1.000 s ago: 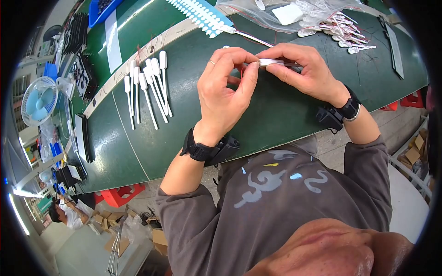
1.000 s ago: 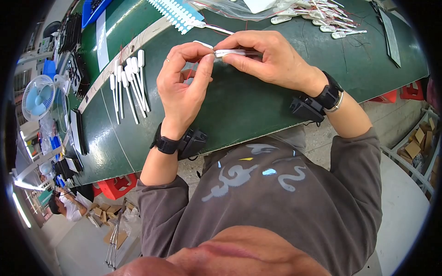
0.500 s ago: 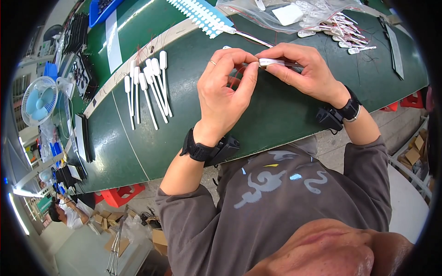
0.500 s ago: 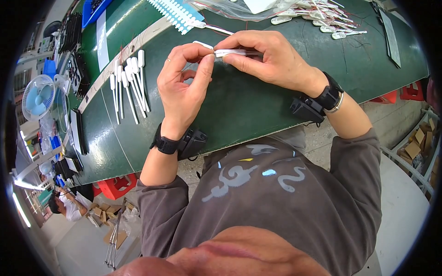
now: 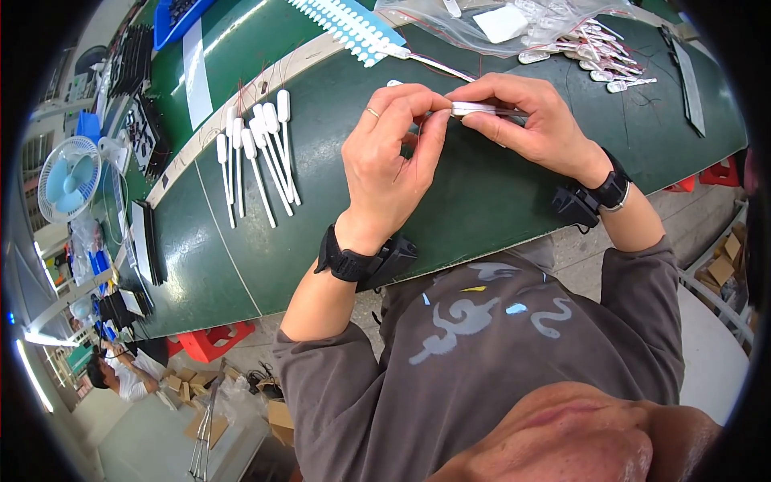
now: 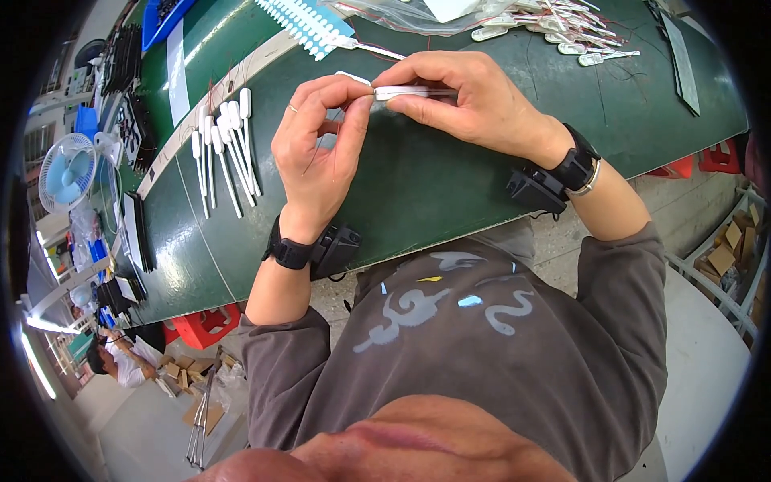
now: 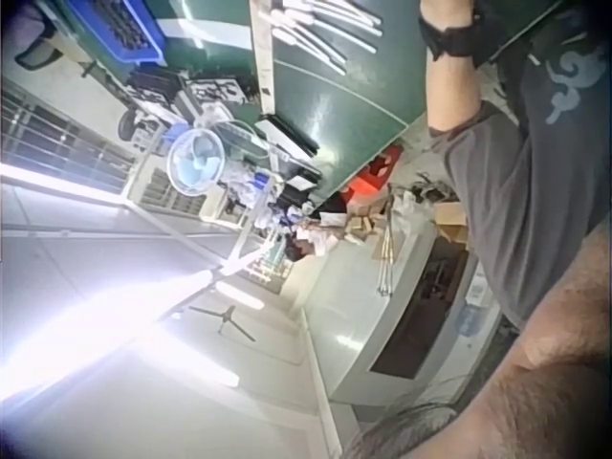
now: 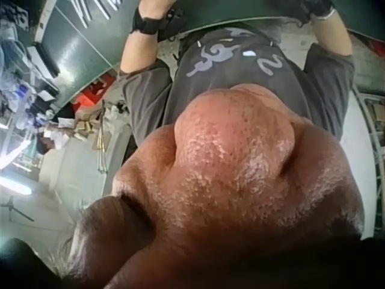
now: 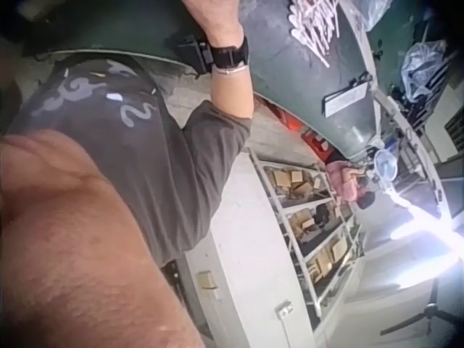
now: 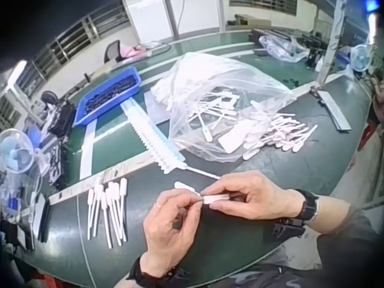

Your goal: The person picks up a white plastic housing and a light strip, then threads the wires through the housing by hand. They press the components together to secure the assembly before setting it aside on the table.

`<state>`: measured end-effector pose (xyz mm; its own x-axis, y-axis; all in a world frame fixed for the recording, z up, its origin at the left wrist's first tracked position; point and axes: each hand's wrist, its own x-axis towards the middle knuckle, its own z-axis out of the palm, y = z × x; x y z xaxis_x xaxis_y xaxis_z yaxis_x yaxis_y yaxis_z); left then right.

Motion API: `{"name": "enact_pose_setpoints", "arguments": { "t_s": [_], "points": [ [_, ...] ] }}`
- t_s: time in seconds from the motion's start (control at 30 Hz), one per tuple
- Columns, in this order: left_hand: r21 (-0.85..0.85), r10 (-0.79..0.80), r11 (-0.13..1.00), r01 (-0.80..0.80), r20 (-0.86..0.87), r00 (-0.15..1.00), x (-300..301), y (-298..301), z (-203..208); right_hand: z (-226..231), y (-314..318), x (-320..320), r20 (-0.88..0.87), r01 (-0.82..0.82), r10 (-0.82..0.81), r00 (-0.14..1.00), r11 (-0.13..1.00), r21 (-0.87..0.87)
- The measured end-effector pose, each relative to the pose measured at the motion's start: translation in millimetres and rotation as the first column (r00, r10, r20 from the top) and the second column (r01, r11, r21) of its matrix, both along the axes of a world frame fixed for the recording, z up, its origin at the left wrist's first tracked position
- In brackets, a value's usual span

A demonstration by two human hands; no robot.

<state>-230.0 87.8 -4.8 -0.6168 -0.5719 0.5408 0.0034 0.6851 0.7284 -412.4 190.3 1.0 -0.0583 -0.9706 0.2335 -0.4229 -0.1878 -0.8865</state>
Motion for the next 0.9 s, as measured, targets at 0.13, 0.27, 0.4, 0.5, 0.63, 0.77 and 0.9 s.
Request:
{"name": "enact_pose_setpoints", "arguments": {
  "t_s": [0.13, 0.27, 0.4, 0.5, 0.63, 0.77, 0.9],
  "points": [
    [0.102, 0.021, 0.995, -0.022, 0.011, 1.000, 0.3, 2.5, 1.1, -1.4, 0.3, 0.7, 0.049, -0.003, 0.002, 0.999, 1.000, 0.025],
    [0.056, 0.001, 0.998, -0.002, 0.018, 1.000, 1.1, 0.8, 0.5, -2.2, 0.6, 0.7, 0.083, 0.001, -0.004, 0.997, 0.999, 0.032],
    [0.106, -0.014, 0.994, 0.013, 0.010, 1.000, 0.4, 1.5, -0.6, -1.1, 0.7, 0.2, 0.065, -0.008, 0.006, 0.998, 0.999, 0.042],
    [0.123, -0.022, 0.992, 0.017, 0.041, 0.999, 1.9, 2.5, 1.7, -1.6, 0.7, -0.5, 0.056, -0.012, 0.010, 0.998, 0.999, 0.035],
    [0.087, -0.023, 0.996, 0.018, 0.055, 0.998, 1.7, 1.9, 1.7, -1.5, 0.3, -1.2, 0.046, -0.020, 0.018, 0.999, 0.999, 0.044],
    [0.053, -0.020, 0.998, 0.017, 0.057, 0.998, 2.0, 1.7, 1.0, -2.3, 0.6, -0.5, 0.049, -0.011, 0.009, 0.999, 0.999, 0.035],
    [0.028, -0.017, 0.999, 0.015, 0.057, 0.998, 1.8, 2.2, 1.4, -3.1, 0.3, -0.4, 0.052, -0.014, 0.012, 0.999, 1.000, 0.027]
  ]
}}
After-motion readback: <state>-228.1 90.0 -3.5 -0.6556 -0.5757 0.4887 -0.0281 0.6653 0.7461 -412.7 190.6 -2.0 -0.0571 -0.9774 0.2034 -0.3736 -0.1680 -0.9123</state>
